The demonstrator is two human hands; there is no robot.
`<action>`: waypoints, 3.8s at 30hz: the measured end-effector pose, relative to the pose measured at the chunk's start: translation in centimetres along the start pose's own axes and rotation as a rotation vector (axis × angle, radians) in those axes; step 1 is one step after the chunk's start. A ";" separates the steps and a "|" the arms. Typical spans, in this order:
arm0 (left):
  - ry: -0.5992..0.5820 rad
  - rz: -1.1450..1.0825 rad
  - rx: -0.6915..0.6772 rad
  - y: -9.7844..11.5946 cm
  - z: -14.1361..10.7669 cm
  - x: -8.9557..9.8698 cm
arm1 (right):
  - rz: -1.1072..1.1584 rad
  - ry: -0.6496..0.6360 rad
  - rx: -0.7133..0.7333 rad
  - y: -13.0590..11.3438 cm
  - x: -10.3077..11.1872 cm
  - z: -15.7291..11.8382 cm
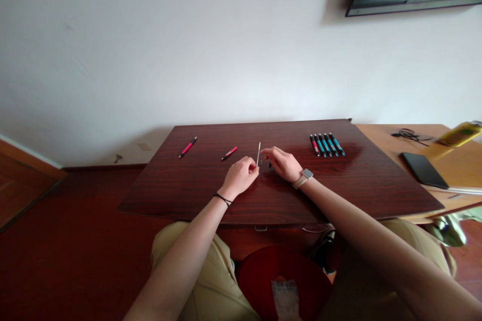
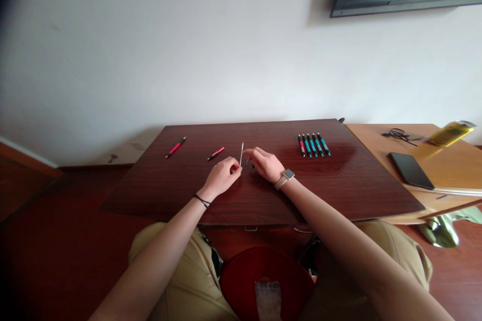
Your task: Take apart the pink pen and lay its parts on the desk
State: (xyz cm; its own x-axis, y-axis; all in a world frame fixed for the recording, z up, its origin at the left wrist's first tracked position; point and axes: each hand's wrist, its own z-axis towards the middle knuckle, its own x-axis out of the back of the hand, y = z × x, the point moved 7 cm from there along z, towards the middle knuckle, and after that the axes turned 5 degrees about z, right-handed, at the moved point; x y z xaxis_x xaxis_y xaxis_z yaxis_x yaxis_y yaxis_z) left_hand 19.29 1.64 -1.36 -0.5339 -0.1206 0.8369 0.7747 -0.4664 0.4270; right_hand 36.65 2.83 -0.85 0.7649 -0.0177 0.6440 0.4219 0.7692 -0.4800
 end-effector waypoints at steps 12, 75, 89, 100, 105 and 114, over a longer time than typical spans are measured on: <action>-0.023 -0.053 -0.058 1.1 -0.1 -0.1 | 0.091 0.048 0.014 -0.2 0.6 0.2; -0.015 0.081 -0.083 1.5 0.6 -0.6 | -0.194 0.149 -0.368 5.3 7.9 -5.7; 0.010 -0.166 -0.173 7.1 -0.6 -0.5 | 0.375 0.334 -0.351 -0.1 5.2 -4.5; 0.140 -0.280 -0.101 4.8 -0.4 -0.1 | 0.391 0.192 -0.322 -0.1 5.0 -5.2; 0.118 -0.377 -0.067 4.2 -0.4 -0.6 | 0.426 0.173 -0.369 0.6 4.9 -5.6; 0.059 -0.566 0.030 3.7 -0.3 -1.3 | 0.423 0.154 -0.376 0.8 4.9 -5.6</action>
State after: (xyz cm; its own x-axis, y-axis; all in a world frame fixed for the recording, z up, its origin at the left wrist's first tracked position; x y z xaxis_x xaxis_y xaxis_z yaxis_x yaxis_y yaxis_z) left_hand 22.75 -0.25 -0.94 -0.8858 0.0916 0.4549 0.3716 -0.4471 0.8136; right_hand 43.50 -0.19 -1.39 0.9545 0.1265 0.2699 0.1872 0.4504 -0.8730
